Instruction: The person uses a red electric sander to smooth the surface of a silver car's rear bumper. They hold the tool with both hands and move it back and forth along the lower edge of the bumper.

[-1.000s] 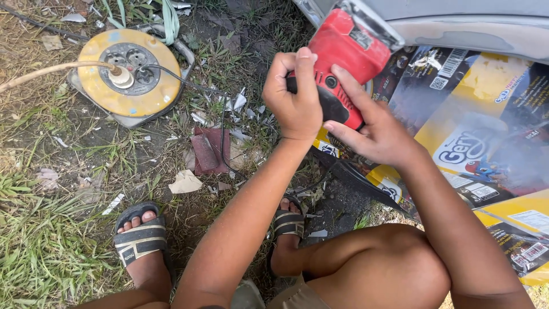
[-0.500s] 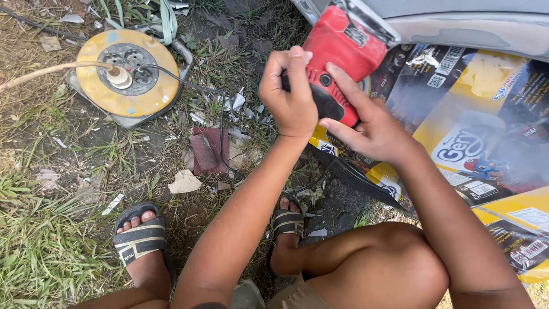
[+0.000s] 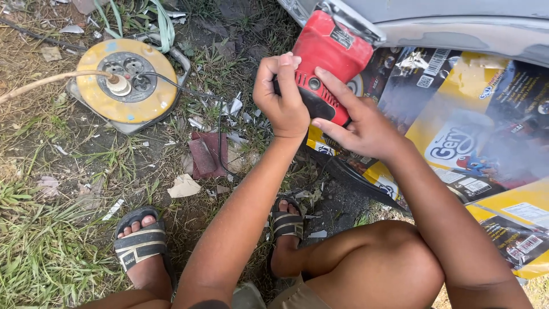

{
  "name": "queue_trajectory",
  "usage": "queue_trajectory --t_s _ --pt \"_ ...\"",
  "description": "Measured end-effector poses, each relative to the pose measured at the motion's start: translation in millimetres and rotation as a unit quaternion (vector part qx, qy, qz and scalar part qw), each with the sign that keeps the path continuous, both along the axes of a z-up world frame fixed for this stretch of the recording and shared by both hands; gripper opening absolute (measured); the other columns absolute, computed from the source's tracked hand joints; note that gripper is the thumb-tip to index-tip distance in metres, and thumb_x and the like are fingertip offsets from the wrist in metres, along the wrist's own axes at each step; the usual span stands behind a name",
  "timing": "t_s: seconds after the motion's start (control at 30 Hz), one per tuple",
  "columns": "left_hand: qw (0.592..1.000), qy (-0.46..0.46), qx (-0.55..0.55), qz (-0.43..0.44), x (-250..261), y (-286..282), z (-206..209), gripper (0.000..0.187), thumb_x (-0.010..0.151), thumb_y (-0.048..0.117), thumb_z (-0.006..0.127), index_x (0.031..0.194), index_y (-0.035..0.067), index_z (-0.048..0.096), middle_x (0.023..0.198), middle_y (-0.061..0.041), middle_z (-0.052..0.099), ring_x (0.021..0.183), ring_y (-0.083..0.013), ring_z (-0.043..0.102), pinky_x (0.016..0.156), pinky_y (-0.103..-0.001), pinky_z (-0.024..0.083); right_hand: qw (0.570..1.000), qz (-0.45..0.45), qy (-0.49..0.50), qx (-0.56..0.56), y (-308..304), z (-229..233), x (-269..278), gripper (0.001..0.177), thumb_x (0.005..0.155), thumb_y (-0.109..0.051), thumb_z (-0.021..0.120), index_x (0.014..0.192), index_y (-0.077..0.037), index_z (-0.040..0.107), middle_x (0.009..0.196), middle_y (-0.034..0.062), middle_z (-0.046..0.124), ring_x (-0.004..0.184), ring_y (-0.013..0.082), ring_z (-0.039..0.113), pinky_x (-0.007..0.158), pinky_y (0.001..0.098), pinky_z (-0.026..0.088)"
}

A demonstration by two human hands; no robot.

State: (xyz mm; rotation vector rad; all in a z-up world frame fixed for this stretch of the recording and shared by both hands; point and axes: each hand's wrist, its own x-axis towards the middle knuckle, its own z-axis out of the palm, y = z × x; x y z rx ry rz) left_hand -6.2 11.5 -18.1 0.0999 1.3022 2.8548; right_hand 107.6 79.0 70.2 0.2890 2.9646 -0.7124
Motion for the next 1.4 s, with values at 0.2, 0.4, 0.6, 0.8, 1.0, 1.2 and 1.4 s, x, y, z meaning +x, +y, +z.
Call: queue_trajectory --t_s 0.2,0.4,0.6,0.8,1.0,1.2,1.4 --pt "0.999 0.052 0.008 0.002 7.0 -4.8 13.7 0.019 0.1 0.019 0.051 0.085 0.009 0.06 0.088 -0.004 0.067 0.094 -0.0216 0.066 0.095 -0.037 0.055 0.999 0.01 0.042 0.004 0.3 5.5 9.4 0.075 0.101 -0.026 0.07 0.162 -0.011 0.028 0.122 0.0125 0.062 0.087 0.02 0.059 0.089 0.0325 0.05" --pt "0.998 0.05 0.017 0.022 2.8 0.1 -3.8 0.02 0.099 0.016 0.05 0.083 0.008 0.057 0.083 -0.006 0.064 0.083 -0.0181 0.062 0.095 -0.038 0.057 0.998 0.047 0.048 -0.005 9.8 -15.0 3.0 0.071 0.104 -0.025 0.067 0.162 -0.015 0.026 0.095 0.0089 0.068 0.059 0.0138 0.056 0.069 0.0305 0.056" --pt "0.995 0.093 0.024 0.03 4.1 -7.2 13.1 0.018 0.098 0.015 0.049 0.084 0.009 0.057 0.083 -0.005 0.063 0.084 -0.0187 0.062 0.095 -0.039 0.057 0.993 0.071 0.091 0.008 17.3 -19.8 13.2 0.072 0.105 -0.023 0.07 0.162 -0.013 0.026 0.098 0.0097 0.065 0.057 0.0149 0.054 0.067 0.0313 0.057" --pt "0.996 0.09 -0.005 0.03 5.7 -5.5 0.3 0.023 0.101 0.02 0.048 0.084 0.007 0.056 0.084 -0.006 0.062 0.084 -0.0192 0.06 0.094 -0.041 0.056 0.997 0.05 0.063 0.011 19.7 -30.1 12.3 0.072 0.104 -0.028 0.067 0.162 -0.017 0.025 0.088 0.007 0.068 0.053 0.0155 0.057 0.061 0.0315 0.056" --pt "0.993 0.114 0.012 0.019 6.7 -7.4 11.5 0.025 0.102 0.021 0.046 0.082 0.008 0.054 0.084 -0.005 0.061 0.084 -0.0187 0.06 0.094 -0.04 0.056 0.99 0.083 0.114 0.029 24.2 -29.2 20.3 0.072 0.106 -0.023 0.07 0.163 -0.01 0.029 0.085 0.0053 0.062 0.057 0.0159 0.052 0.07 0.032 0.053" --pt "0.994 0.101 0.016 0.028 4.4 -4.0 1.4 0.024 0.102 0.021 0.047 0.083 0.008 0.054 0.084 -0.005 0.061 0.085 -0.0196 0.06 0.094 -0.04 0.055 0.993 0.073 0.087 0.018 22.7 -30.9 13.4 0.072 0.106 -0.025 0.069 0.163 -0.016 0.026 0.082 0.005 0.064 0.055 0.0148 0.056 0.063 0.0301 0.054" --pt "0.991 0.132 0.025 0.024 3.9 -7.5 14.8 0.024 0.101 0.021 0.046 0.083 0.007 0.054 0.084 -0.005 0.06 0.084 -0.0195 0.06 0.094 -0.04 0.056 0.99 0.074 0.122 0.016 20.9 -26.7 18.1 0.072 0.105 -0.022 0.071 0.162 -0.011 0.028 0.101 0.0104 0.067 0.072 0.019 0.061 0.082 0.0342 0.056"
